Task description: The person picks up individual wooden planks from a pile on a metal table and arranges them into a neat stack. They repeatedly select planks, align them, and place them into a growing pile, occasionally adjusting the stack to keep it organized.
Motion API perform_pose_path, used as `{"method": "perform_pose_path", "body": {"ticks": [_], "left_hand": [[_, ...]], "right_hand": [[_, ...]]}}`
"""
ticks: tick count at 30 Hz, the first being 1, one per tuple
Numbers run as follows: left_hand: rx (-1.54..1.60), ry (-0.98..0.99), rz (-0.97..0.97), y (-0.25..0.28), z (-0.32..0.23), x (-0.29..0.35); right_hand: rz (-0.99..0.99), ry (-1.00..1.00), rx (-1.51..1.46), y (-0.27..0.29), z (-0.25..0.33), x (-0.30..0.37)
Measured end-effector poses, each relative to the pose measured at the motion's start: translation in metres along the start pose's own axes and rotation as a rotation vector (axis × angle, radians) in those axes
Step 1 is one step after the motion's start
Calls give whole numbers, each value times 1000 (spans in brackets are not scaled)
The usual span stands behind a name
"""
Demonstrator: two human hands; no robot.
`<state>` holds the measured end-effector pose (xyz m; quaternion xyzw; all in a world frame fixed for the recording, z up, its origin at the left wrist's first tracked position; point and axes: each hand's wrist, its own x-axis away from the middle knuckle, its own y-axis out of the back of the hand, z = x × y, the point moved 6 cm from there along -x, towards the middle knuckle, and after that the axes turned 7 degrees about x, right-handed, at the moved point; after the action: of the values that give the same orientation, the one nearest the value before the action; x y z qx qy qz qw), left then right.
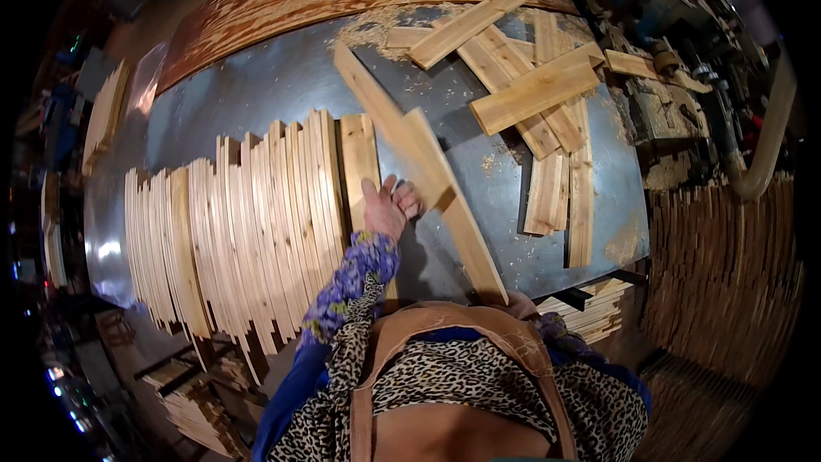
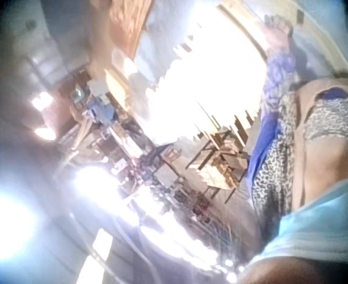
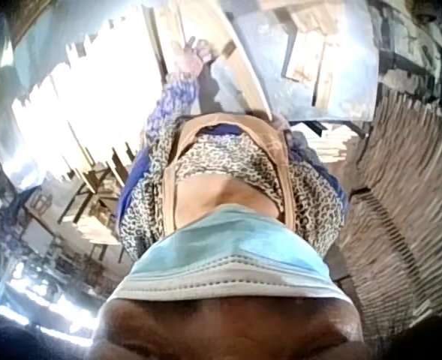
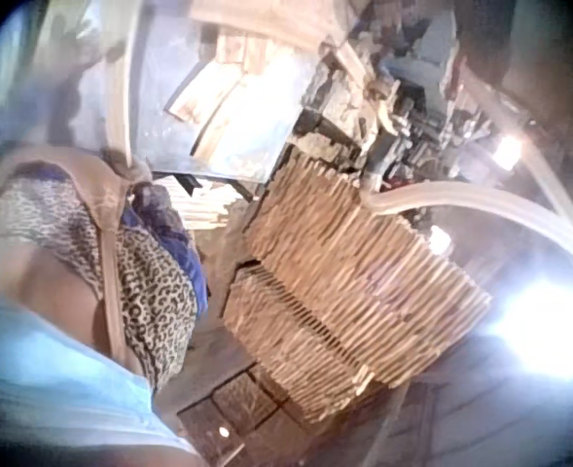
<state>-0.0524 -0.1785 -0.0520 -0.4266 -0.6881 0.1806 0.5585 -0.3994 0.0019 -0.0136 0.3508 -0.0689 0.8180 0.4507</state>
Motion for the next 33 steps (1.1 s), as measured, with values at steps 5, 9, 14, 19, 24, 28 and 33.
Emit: {"method": "perform_pose_path", "body": {"ticks": [5, 9, 14, 19, 24, 28, 33], "left_hand": [[-120, -102, -217, 11, -22, -18], [-814, -198, -258, 21, -18, 12], [-1380, -7, 102, -45, 25, 139], [-2043, -224, 592, 15, 85, 125], [-2684, -92, 938, 22, 5, 147], [-2773, 113, 747, 30, -16, 148], [-2764, 281, 490, -25, -57, 178]], "right_hand": [[22, -7, -211, 16, -82, 16], [112, 74, 107, 14, -100, -18], [2, 210, 604, -5, 53, -62], [-120, 16, 384, -18, 116, -150], [-223, -85, 669, -25, 139, -177], [-189, 15, 565, -23, 132, -187], [-159, -110, 512, -72, 190, -159]]}}
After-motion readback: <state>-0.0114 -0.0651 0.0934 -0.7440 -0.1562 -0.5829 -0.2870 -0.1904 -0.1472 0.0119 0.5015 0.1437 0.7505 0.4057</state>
